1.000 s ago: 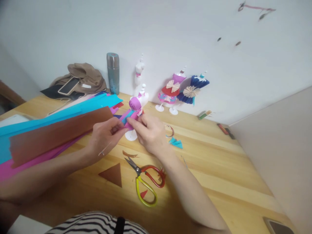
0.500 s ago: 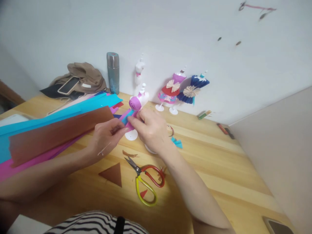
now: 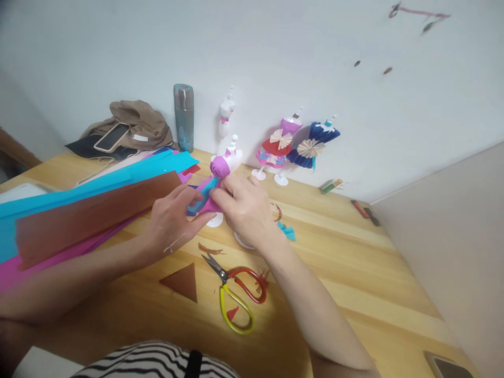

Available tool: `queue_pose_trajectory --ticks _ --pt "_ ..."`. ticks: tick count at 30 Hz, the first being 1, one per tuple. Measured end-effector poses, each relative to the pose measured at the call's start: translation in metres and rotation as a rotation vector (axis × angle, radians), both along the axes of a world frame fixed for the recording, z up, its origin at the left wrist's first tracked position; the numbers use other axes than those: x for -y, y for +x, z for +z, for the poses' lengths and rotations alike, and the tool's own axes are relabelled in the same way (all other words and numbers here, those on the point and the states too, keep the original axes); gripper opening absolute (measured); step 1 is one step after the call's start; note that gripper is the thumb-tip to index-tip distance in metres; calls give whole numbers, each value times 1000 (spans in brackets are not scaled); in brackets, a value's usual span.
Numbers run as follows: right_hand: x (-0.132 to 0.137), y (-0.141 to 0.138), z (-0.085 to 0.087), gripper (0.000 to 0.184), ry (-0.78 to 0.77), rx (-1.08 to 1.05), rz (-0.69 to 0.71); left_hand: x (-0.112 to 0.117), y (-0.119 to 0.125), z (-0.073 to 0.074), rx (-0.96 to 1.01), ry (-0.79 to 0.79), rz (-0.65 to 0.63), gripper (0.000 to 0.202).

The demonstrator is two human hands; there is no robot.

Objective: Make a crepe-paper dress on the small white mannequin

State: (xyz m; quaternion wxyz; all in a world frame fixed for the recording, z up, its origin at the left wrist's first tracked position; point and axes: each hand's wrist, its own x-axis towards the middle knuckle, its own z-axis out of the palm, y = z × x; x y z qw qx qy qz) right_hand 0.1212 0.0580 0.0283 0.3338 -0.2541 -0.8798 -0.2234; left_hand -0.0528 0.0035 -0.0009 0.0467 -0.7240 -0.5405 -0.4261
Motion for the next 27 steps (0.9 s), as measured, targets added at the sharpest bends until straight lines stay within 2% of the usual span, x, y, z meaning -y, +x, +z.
queue_pose_trajectory --ticks 4,8,11,18,21,27 --pt "0 0 0 32 49 36 -26 -1 1 0 -102 121 48 19" --pt "1 -1 1 32 53 47 -37 -3 0 0 -157 233 30 24" --pt "2 -1 2 32 10 49 -44 -3 -1 0 -148 248 -11 26" --pt "0 -1 4 18 -52 -23 45 -5 -4 1 101 19 -145 25" --pt "-2 0 4 21 -63 0 8 -4 -5 3 150 -47 -161 26" --pt "-4 -2 4 26 29 23 10 -1 -6 9 208 -163 -161 24"
